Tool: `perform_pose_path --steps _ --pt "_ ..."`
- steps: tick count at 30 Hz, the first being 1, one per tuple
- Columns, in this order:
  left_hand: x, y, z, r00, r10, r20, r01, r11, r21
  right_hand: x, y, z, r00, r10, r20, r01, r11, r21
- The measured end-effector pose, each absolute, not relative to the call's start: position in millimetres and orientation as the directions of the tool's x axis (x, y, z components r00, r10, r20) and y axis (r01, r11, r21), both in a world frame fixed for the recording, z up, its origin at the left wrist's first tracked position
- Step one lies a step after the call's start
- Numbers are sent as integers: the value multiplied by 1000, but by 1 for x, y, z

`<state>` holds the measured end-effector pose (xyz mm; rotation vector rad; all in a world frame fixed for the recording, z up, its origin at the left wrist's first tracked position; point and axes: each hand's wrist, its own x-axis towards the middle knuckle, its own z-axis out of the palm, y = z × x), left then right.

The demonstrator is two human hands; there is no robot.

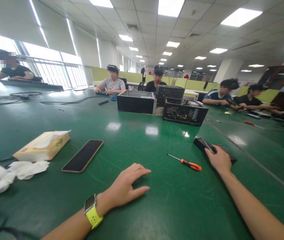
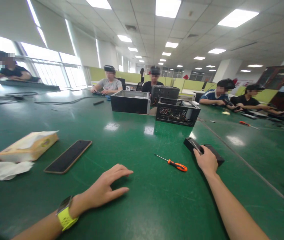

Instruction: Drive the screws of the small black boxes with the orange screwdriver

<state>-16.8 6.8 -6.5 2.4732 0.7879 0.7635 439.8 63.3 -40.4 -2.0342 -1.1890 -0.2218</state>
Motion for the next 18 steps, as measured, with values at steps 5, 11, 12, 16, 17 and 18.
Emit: perform_pose_path --steps 5,11,12,16,17,18 --pt "-18 8 -6 683 630 370 394 -744 540 420 48 -20 529 691 492 756 -121 -643" --pt "-19 8 -9 614 669 419 414 -725 551 331 6 -7 132 910 394 661 215 -718" --pt "-19 8 -9 597 679 428 425 -720 549 312 -2 -6 9 925 379 613 294 -734" --pt "-19 7 -10 599 683 418 438 -716 544 257 -27 -3 -273 923 270 542 380 -749" --pt "-19 7 -9 615 679 402 436 -717 545 250 -32 -3 -302 919 252 549 384 -743" --pt "-19 7 -9 631 674 384 434 -717 545 246 -35 -3 -328 916 232 556 386 -737"
